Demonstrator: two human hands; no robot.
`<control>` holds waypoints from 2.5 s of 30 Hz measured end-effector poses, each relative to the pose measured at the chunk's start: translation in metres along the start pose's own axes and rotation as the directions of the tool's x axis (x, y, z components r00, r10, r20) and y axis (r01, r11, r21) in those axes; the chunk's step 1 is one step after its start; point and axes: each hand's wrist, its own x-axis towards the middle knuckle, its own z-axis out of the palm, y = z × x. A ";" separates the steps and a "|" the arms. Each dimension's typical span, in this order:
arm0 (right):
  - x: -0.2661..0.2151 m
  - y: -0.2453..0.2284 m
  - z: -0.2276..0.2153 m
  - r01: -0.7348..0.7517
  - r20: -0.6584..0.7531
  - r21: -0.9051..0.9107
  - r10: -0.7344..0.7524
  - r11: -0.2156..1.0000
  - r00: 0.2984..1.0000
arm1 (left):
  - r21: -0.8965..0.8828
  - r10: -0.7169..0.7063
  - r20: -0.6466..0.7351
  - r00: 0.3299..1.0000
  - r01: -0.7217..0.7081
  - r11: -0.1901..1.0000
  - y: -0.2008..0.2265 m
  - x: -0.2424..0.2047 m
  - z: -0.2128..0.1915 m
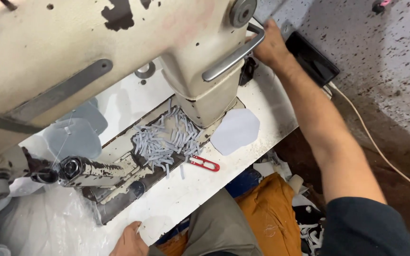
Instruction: The person uses a sewing machine to stitch a small fabric piece onto the upper part of a grey slipper. They repeatedly pick up slippers from a plastic bag, align the fabric, sew it, and then trim the excess thread with scissors.
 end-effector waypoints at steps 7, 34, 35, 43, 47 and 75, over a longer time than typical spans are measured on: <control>-0.039 -0.052 -0.039 0.235 0.205 -0.379 -0.167 0.895 0.964 | -0.091 -0.064 -0.021 0.998 0.062 0.994 -0.044 -0.015 0.044; -0.017 -0.097 -0.054 -0.173 0.044 0.572 0.181 0.802 0.982 | -0.027 -0.157 0.003 0.988 0.157 0.987 0.012 -0.004 -0.008; -0.012 -0.096 -0.061 -0.295 0.100 0.578 0.293 0.761 0.951 | 0.019 -0.176 0.016 0.984 0.176 0.984 0.017 0.003 -0.008; -0.030 -0.068 -0.038 0.048 0.021 0.095 -0.050 0.994 0.999 | -0.026 -0.090 -0.121 0.989 0.088 0.996 0.019 -0.003 -0.011; -0.009 -0.071 -0.061 0.370 0.182 -0.566 -0.326 0.736 0.928 | 0.007 -0.107 -0.021 0.994 0.107 0.994 -0.014 -0.009 0.018; -0.029 -0.031 -0.032 0.433 0.107 -0.614 -0.474 0.660 0.874 | -0.027 -0.032 0.012 0.999 0.032 0.999 -0.049 -0.014 0.040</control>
